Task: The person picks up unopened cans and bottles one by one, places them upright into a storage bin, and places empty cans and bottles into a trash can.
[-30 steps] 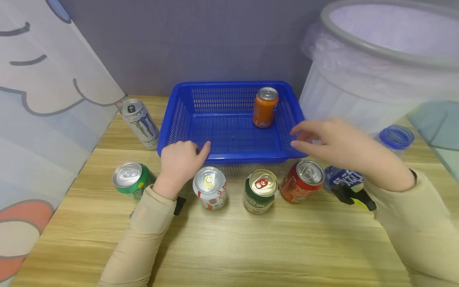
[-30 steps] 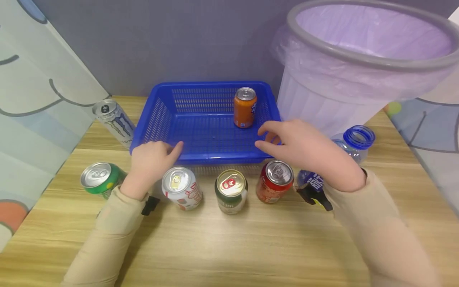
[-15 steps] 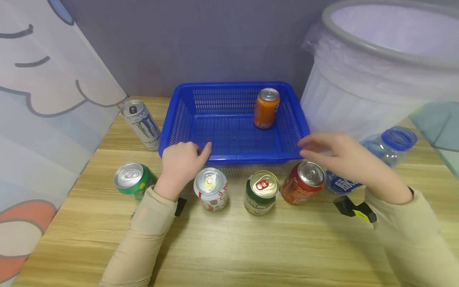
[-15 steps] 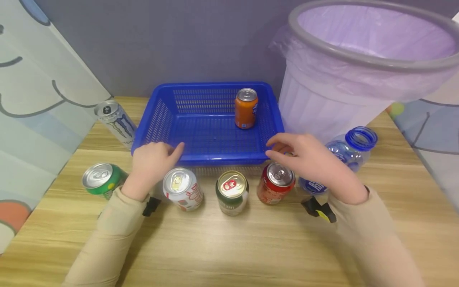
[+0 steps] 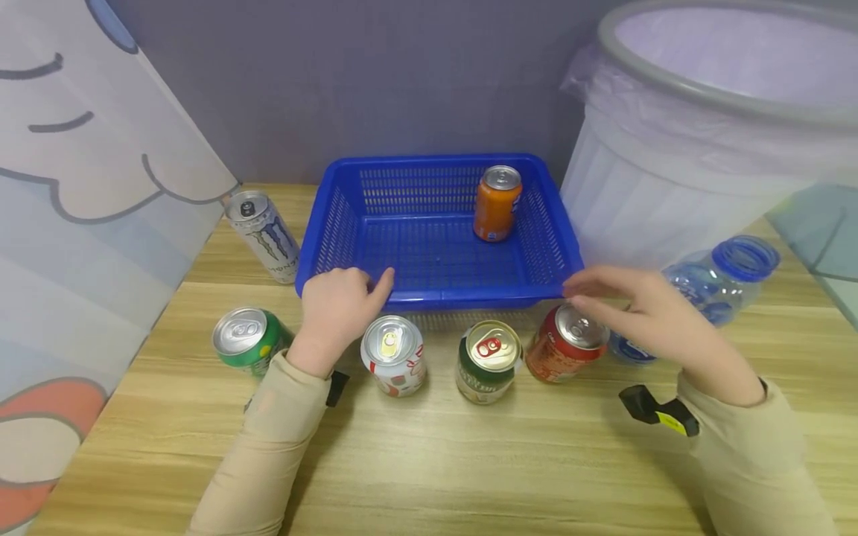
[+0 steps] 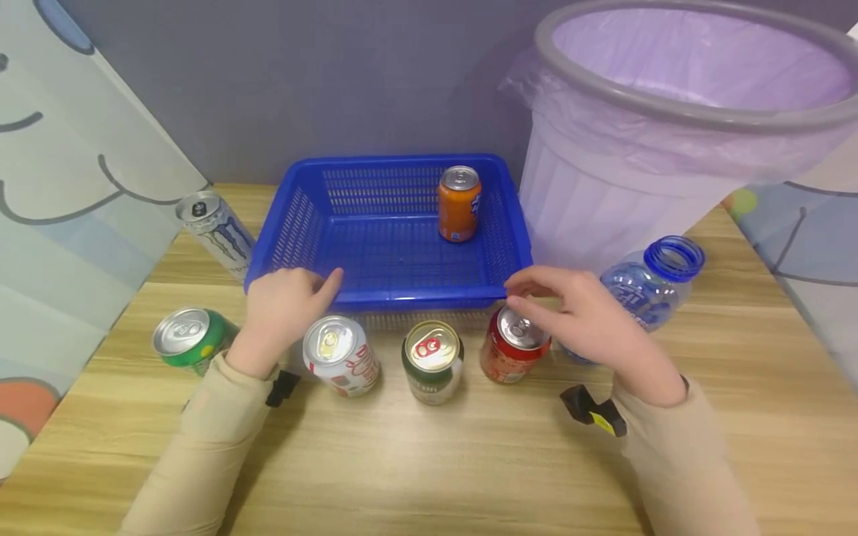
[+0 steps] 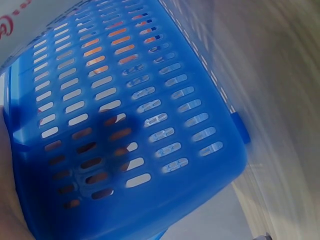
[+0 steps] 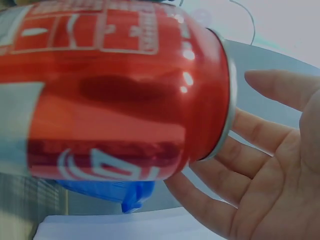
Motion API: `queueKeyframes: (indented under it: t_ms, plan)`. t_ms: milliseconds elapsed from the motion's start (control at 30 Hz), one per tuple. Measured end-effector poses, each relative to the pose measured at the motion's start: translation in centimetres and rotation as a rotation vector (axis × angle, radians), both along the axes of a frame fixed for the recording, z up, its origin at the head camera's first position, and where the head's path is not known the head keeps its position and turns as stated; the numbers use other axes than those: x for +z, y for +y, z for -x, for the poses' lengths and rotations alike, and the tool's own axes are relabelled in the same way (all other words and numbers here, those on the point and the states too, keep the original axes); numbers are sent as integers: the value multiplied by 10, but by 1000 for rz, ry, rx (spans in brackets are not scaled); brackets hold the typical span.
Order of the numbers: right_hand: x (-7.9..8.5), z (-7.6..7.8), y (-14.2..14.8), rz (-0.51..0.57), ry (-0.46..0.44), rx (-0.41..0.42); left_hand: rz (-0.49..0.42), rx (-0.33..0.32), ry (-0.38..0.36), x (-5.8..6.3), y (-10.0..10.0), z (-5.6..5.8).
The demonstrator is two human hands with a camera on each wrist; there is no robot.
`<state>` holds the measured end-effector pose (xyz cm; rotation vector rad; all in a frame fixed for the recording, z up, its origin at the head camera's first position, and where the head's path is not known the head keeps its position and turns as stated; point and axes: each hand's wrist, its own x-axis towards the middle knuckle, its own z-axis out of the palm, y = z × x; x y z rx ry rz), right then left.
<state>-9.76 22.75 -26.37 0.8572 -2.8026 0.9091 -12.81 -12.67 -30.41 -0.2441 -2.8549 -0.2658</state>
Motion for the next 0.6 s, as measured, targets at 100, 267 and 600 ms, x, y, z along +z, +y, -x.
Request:
queueKeyframes:
  t_ms: [100, 267, 600]
  plan:
    - [-5, -1, 0, 11, 10, 4, -3, -4, 10, 0, -1, 0]
    - [-8, -3, -1, 11, 33, 8, -6, -3, 28, -2, -3, -1]
    - [-7, -7, 4, -13, -41, 17, -10, -12, 33, -2, -1, 0]
